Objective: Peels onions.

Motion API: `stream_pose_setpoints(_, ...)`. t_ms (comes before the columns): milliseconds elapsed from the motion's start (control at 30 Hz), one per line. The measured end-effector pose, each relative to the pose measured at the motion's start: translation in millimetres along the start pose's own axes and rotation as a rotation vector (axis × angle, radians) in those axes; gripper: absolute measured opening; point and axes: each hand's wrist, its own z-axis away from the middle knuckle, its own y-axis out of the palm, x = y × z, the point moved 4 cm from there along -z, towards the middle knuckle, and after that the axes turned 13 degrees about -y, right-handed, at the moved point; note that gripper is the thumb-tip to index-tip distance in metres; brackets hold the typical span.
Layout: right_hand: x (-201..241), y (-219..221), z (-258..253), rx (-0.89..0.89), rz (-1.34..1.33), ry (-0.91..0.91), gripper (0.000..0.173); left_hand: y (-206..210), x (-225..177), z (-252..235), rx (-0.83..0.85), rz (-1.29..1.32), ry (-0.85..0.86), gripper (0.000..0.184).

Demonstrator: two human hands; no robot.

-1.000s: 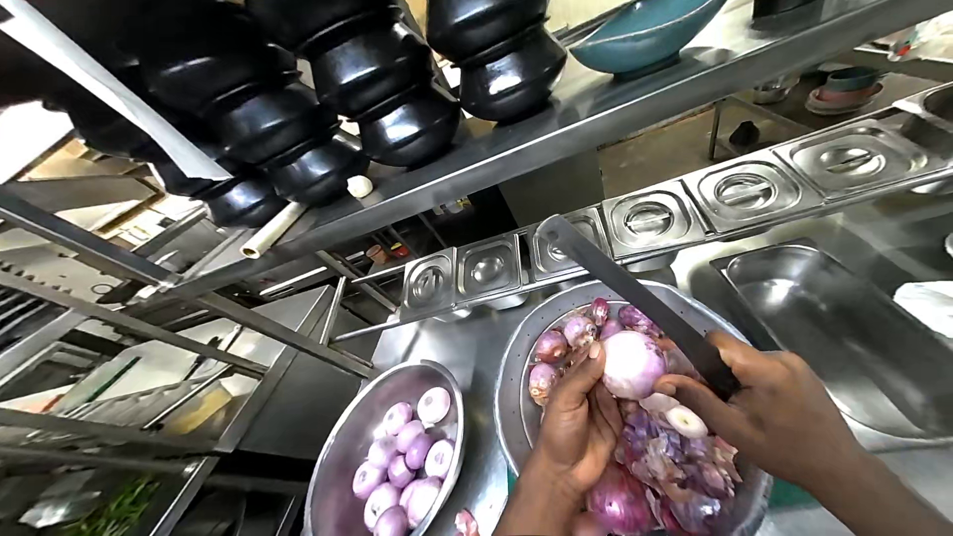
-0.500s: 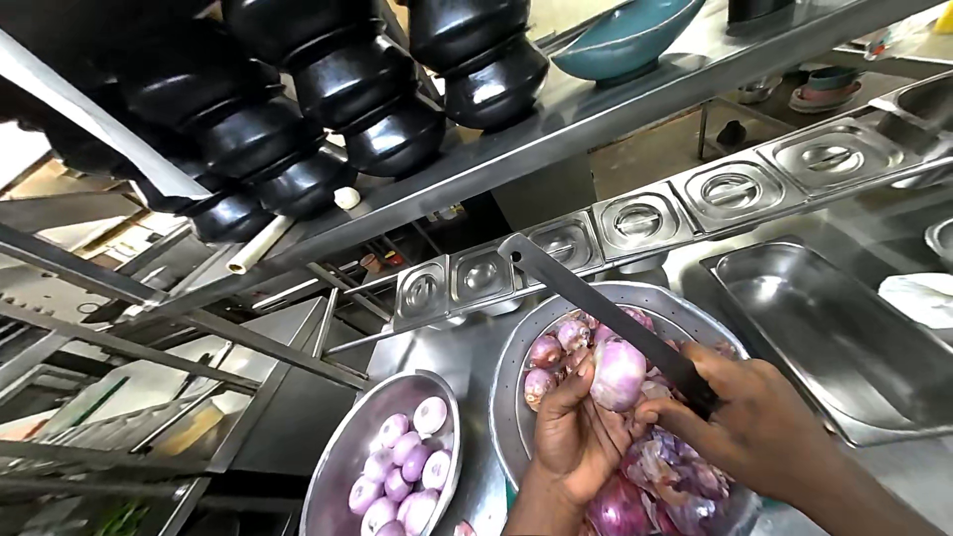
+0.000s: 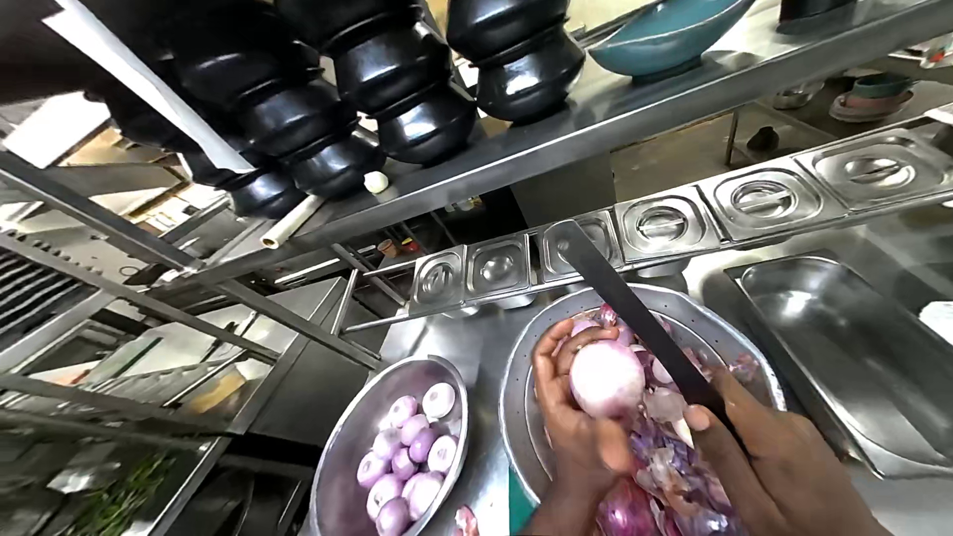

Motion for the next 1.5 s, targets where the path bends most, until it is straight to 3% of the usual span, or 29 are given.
stream_pose_setpoints(67, 9.6, -3.1, -2.1, 0.0, 0.058, -0.036, 0.054, 1.0, -13.8, 0.6, 0.041, -0.096, 0.221, 0.09)
stream_pose_setpoints(133, 15.7, -5.7, -3.9, -0.002, 0.119, -0.077, 0.053, -0.5, -21.5, 1.5, 0.077, -0.185, 0.331, 0.097)
stream_pose_setpoints(300, 24.4, -9.2, -9.1, -0.009, 0.214, -0.148, 0.05, -0.7, -30.6, 2.0, 0.201, -0.228, 0.381, 0.1)
stream_pose_setpoints(1233, 24.4, -7.3, -10.4, -0.01, 0.087, -0.239, 0.047, 1.1, -45.8, 0.4, 0.392, -0.265, 0.333, 0.092)
stream_pose_setpoints(1500, 21.1, -8.3, -8.7, -0.032, 0.022, -0.261, 0.052, 2.2, -42.9, 2.9, 0.476, -0.126, 0.266, 0.09)
